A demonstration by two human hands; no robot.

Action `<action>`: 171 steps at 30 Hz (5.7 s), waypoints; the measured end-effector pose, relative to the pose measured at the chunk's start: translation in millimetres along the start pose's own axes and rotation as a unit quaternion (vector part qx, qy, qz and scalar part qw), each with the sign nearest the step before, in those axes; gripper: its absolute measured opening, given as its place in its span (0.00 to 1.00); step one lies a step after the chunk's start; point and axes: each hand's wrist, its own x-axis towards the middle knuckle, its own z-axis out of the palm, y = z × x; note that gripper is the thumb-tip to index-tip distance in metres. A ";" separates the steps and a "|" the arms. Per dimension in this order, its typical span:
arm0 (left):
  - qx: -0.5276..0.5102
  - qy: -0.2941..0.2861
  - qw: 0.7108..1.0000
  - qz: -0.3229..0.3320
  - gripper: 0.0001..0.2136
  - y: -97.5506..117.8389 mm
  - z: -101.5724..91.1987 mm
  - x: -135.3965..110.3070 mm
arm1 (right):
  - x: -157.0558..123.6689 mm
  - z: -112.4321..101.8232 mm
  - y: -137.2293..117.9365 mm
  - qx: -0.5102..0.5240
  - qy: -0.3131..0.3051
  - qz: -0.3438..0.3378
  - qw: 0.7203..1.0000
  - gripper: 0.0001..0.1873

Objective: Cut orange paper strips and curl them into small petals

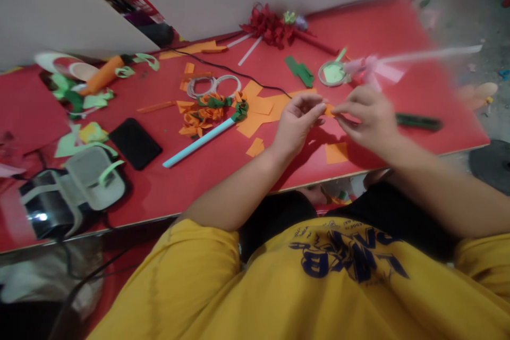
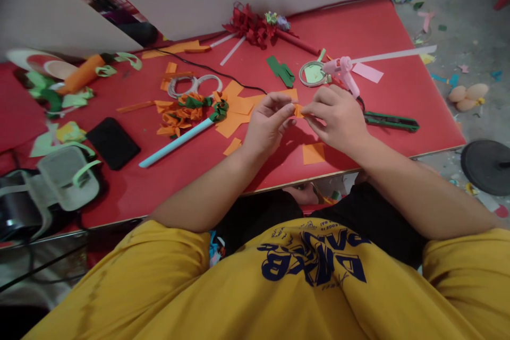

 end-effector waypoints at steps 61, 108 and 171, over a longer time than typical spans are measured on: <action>0.050 -0.026 0.998 0.010 0.24 -3.2 -4.7 5.7 | 2.6 1.5 24.6 0.112 -0.094 0.097 0.984 0.08; -0.044 0.007 0.990 -0.131 0.18 14.3 7.2 -0.2 | 5.9 -7.1 3.2 0.111 -0.027 0.050 0.992 0.10; 0.088 -0.049 0.991 -0.082 0.27 9.1 2.6 -2.7 | 7.2 -0.5 10.5 0.192 -0.072 0.267 0.942 0.21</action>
